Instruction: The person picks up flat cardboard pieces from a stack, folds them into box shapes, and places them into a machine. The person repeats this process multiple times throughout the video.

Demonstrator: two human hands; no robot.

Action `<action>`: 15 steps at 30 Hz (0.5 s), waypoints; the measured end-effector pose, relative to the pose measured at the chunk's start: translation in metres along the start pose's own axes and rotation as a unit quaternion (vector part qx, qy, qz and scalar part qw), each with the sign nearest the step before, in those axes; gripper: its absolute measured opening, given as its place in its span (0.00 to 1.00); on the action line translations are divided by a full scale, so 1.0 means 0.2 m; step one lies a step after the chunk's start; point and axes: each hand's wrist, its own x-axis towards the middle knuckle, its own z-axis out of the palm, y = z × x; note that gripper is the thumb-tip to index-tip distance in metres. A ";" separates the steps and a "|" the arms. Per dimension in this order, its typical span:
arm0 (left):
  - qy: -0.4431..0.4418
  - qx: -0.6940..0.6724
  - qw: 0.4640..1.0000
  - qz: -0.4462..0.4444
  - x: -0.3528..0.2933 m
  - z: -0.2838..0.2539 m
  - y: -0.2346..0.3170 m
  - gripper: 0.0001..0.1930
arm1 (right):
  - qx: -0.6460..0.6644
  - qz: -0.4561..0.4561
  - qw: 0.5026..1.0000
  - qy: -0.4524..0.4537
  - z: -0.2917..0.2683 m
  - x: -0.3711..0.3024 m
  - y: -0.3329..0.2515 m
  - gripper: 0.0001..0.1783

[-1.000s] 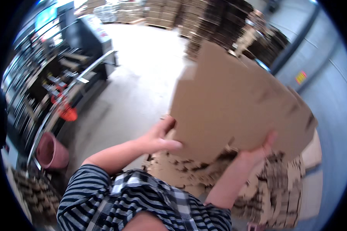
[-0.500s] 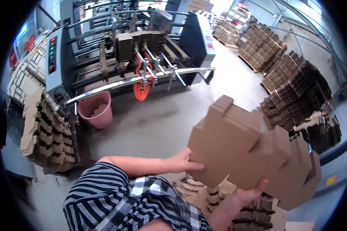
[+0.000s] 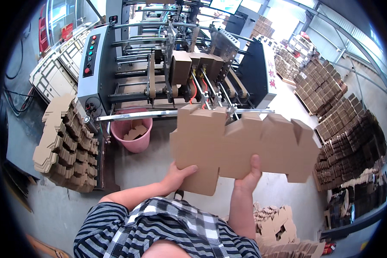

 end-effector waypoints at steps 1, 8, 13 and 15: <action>0.020 0.018 1.000 -0.002 0.03 -0.03 0.01 0.30 | -0.002 0.018 1.000 -0.009 0.00 0.06 0.07 0.22; 0.075 0.136 0.988 0.018 0.44 -0.17 0.10 0.32 | 0.000 0.131 0.991 -0.016 0.16 0.50 0.39 0.27; 0.036 0.200 0.979 -0.015 0.72 -0.24 0.23 0.35 | 0.029 0.179 0.983 -0.027 0.21 0.86 0.55 0.26; 0.017 0.166 0.986 -0.018 0.79 -0.33 0.21 0.37 | 0.052 0.218 0.974 -0.031 0.23 1.00 0.61 0.26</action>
